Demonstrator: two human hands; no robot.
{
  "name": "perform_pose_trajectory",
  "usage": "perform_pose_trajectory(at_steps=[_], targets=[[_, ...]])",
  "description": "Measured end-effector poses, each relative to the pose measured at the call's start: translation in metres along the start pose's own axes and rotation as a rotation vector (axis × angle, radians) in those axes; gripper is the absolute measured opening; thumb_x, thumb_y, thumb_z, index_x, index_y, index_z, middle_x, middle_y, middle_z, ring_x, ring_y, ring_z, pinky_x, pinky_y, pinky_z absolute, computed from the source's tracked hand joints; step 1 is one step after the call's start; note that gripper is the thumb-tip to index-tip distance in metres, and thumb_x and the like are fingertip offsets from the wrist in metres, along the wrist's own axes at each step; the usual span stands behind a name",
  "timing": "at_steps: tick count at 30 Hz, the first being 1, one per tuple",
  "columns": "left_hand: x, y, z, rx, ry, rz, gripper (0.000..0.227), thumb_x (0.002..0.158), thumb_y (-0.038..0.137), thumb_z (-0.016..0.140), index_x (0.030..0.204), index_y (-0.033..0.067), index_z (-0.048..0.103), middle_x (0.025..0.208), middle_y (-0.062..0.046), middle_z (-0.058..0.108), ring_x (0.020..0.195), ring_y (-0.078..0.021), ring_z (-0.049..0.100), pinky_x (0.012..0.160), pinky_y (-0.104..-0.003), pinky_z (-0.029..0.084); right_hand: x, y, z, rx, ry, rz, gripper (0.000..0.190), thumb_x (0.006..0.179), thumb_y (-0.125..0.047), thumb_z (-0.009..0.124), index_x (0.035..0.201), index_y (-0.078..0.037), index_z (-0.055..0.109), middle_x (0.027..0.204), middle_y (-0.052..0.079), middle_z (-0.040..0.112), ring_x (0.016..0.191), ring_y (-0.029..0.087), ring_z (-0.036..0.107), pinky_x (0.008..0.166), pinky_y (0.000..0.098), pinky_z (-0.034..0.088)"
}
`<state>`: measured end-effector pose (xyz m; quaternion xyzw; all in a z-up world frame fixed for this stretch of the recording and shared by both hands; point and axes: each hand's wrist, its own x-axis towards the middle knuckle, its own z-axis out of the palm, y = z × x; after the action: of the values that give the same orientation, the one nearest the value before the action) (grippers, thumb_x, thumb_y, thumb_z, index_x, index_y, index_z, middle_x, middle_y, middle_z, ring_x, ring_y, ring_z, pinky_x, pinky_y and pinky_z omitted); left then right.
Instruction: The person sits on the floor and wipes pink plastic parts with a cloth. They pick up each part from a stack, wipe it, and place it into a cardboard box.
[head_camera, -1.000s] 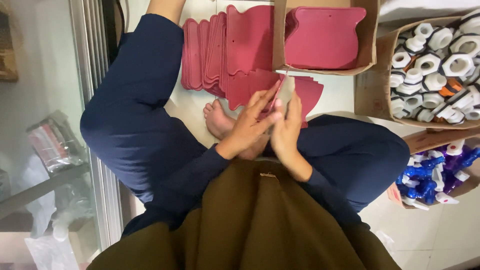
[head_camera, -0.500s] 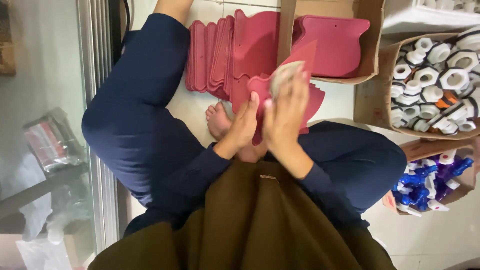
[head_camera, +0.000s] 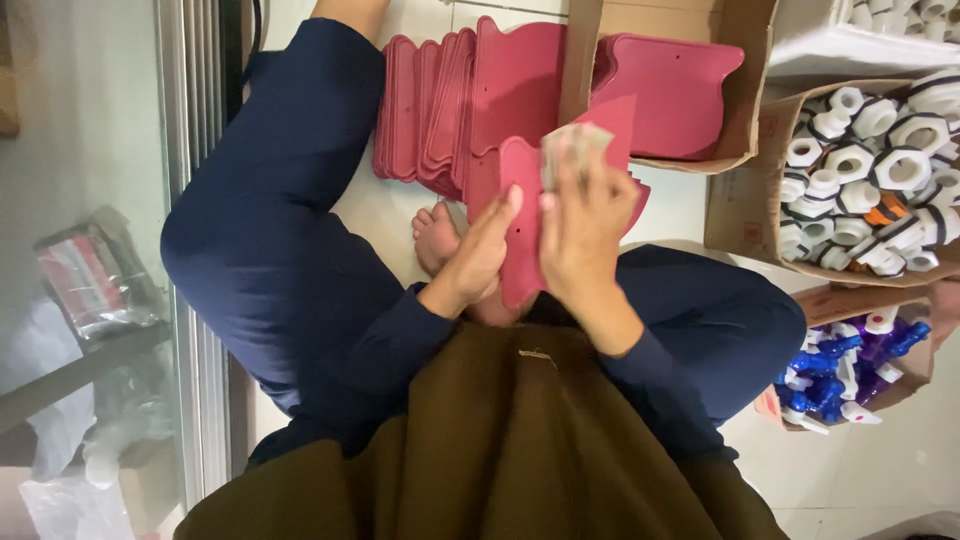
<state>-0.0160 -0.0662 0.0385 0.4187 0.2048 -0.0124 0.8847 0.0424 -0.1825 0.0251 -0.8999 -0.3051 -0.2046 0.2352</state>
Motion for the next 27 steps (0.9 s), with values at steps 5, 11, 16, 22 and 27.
perform_pose_trajectory(at_steps=[5, 11, 16, 22, 27], targets=[[0.0, -0.004, 0.0, -0.132, -0.128, -0.047, 0.05, 0.112, 0.039, 0.044, 0.144, 0.0024, 0.053, 0.142, -0.017, 0.057, 0.131, -0.0244, 0.054, 0.117, -0.05, 0.04, -0.001, 0.0, -0.007, 0.047, -0.057, 0.108, 0.045, 0.109, -0.021, 0.05, 0.151, -0.008, 0.053, 0.149, 0.02, 0.049, 0.122, 0.039, 0.048, 0.102, 0.046, 0.034], [0.014, -0.014, -0.026, -0.275, -0.097, -0.127, 0.053, 0.109, 0.041, 0.051, 0.146, 0.0017, 0.052, 0.137, -0.019, 0.06, 0.125, -0.0282, 0.06, 0.111, -0.051, 0.047, -0.011, -0.015, 0.001, 0.082, -0.021, -0.055, 0.042, 0.106, -0.02, 0.057, 0.145, -0.006, 0.061, 0.144, 0.019, 0.058, 0.11, 0.037, 0.054, 0.099, 0.046, 0.041], [0.008, -0.004, -0.024, -0.294, -0.079, -0.17, 0.053, 0.108, 0.04, 0.054, 0.142, 0.0001, 0.055, 0.129, -0.027, 0.064, 0.118, -0.0344, 0.064, 0.103, -0.06, 0.051, 0.033, 0.045, -0.035, 0.015, -0.005, -0.009, 0.038, 0.109, -0.015, 0.051, 0.142, 0.0, 0.064, 0.138, 0.025, 0.058, 0.11, 0.044, 0.052, 0.102, 0.0503, 0.037], [0.008, 0.021, -0.031, 1.066, 0.557, -0.414, 0.13, 0.053, 0.099, 0.026, 0.135, 0.0024, 0.052, 0.124, -0.012, 0.051, 0.127, -0.0308, 0.045, 0.111, -0.042, 0.036, 0.028, 0.09, -0.07, 0.825, 0.248, 0.609, 0.044, 0.111, -0.031, 0.054, 0.146, -0.005, 0.055, 0.152, 0.016, 0.053, 0.145, 0.032, 0.05, 0.12, 0.0465, 0.045], [0.009, 0.024, -0.018, -0.094, -0.139, -0.32, 0.07, 0.098, 0.051, 0.041, 0.146, 0.0006, 0.048, 0.148, -0.013, 0.054, 0.14, -0.0206, 0.049, 0.124, -0.035, 0.033, 0.018, 0.039, -0.056, 0.153, 0.144, 0.178, 0.037, 0.121, -0.022, 0.04, 0.156, -0.012, 0.048, 0.156, 0.01, 0.054, 0.139, 0.028, 0.054, 0.113, 0.0436, 0.034]])
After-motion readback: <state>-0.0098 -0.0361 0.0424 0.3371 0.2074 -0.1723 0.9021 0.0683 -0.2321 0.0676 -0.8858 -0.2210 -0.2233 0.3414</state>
